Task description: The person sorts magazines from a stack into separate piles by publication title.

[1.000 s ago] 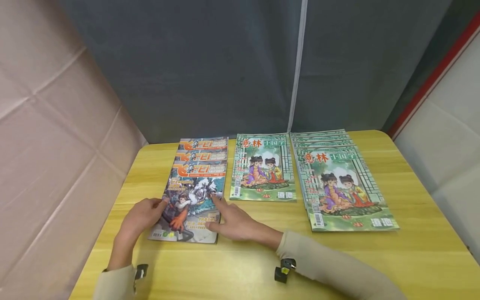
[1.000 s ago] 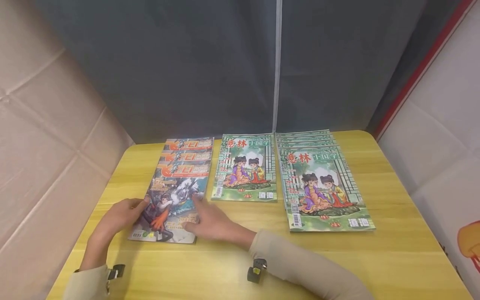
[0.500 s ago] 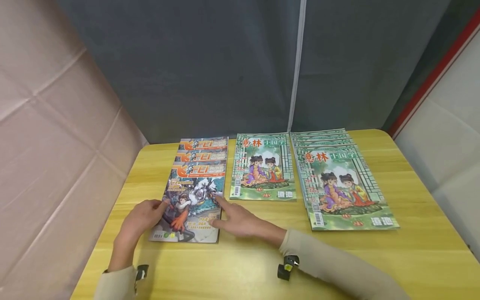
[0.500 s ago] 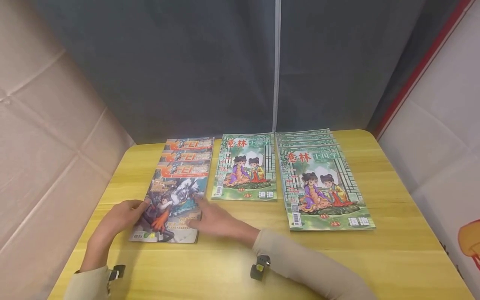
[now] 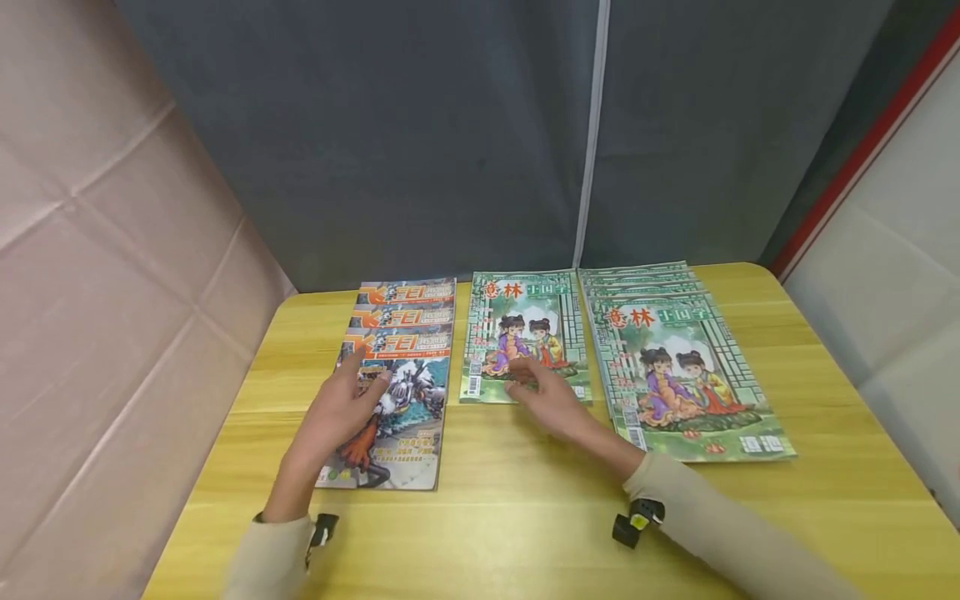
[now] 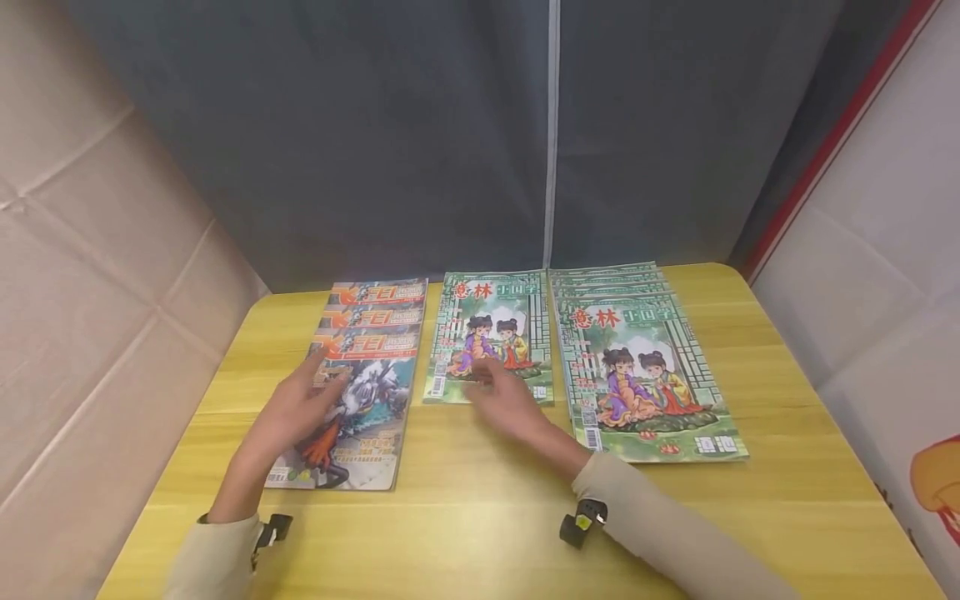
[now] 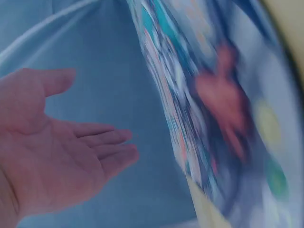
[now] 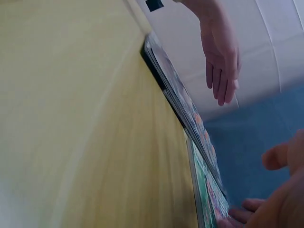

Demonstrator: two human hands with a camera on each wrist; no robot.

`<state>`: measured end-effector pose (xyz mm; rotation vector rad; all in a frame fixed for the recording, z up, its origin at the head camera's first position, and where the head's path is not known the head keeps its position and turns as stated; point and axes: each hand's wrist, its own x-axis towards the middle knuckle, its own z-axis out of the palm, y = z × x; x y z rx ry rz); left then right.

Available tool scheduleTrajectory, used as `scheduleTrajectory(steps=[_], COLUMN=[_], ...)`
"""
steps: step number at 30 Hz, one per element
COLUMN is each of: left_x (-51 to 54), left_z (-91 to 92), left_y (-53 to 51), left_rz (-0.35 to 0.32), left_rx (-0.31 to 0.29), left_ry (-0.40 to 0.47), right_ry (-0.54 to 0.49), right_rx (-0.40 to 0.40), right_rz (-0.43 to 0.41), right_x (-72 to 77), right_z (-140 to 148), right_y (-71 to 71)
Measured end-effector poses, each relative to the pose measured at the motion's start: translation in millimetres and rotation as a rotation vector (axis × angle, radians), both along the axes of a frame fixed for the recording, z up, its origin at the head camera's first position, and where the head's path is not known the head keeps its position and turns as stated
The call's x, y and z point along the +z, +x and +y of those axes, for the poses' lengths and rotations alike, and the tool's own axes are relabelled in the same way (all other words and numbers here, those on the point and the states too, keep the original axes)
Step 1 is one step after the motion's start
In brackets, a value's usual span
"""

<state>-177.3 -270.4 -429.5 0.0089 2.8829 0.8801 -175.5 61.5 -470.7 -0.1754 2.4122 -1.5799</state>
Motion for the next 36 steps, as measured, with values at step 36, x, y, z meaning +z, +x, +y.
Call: scheduleTrajectory(steps=[36], left_x=[-24.9], left_z=[138.5], left_y=[-52.9], left_rz=[-0.345], left_rx=[0.121], left_ry=[0.83], right_ry=[-0.115], right_rx=[-0.249], right_rz=[-0.222], right_x=[8.9], right_z=[54.9], right_y=[-22.9])
